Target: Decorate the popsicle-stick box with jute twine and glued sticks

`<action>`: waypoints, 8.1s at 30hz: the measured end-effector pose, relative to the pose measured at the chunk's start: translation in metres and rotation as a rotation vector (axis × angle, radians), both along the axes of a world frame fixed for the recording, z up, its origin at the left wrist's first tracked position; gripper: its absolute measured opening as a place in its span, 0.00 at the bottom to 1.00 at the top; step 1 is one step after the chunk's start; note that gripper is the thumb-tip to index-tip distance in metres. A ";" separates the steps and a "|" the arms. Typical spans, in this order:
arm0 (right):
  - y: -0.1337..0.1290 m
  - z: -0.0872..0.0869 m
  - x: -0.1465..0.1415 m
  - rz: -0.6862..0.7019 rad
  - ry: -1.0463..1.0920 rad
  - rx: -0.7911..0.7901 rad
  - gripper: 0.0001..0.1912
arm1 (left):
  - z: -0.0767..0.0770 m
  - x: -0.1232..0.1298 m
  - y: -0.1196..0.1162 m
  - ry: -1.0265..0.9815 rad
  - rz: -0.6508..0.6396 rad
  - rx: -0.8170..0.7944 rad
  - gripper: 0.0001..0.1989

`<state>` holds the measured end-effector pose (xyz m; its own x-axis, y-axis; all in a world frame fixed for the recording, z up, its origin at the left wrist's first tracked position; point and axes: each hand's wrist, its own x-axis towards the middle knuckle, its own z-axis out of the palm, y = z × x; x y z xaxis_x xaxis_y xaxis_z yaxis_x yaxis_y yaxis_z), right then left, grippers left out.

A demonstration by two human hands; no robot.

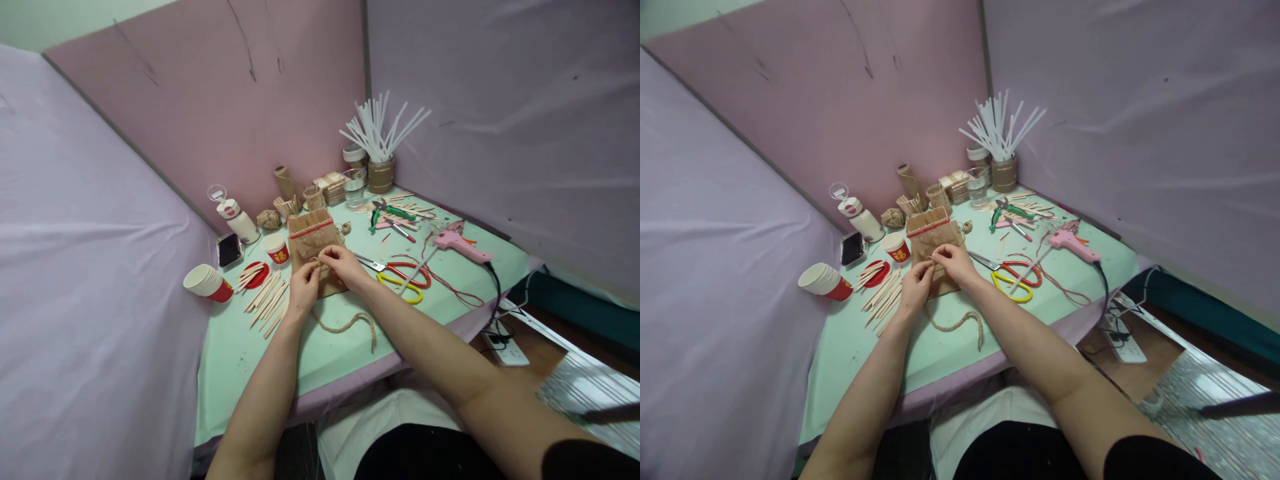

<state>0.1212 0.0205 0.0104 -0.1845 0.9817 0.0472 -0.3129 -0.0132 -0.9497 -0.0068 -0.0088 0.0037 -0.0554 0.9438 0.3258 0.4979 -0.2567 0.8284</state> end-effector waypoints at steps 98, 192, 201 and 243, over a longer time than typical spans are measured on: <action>0.005 -0.005 0.002 -0.043 -0.347 0.235 0.10 | -0.003 -0.001 0.003 -0.346 -0.015 -0.192 0.14; 0.008 -0.012 0.005 -0.509 -0.624 0.425 0.16 | 0.005 -0.004 0.002 -0.151 0.090 -0.049 0.12; -0.005 -0.001 0.005 -0.249 -0.776 0.864 0.06 | 0.005 -0.003 0.001 -0.165 0.072 -0.051 0.12; 0.008 -0.017 -0.005 -0.191 -0.366 0.193 0.09 | 0.007 0.002 -0.003 -0.005 0.026 0.062 0.10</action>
<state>0.1164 0.0288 -0.0067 -0.0399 0.9794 0.1977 0.0636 0.2000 -0.9777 -0.0052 -0.0121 0.0105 -0.0815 0.9202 0.3829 0.5007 -0.2944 0.8140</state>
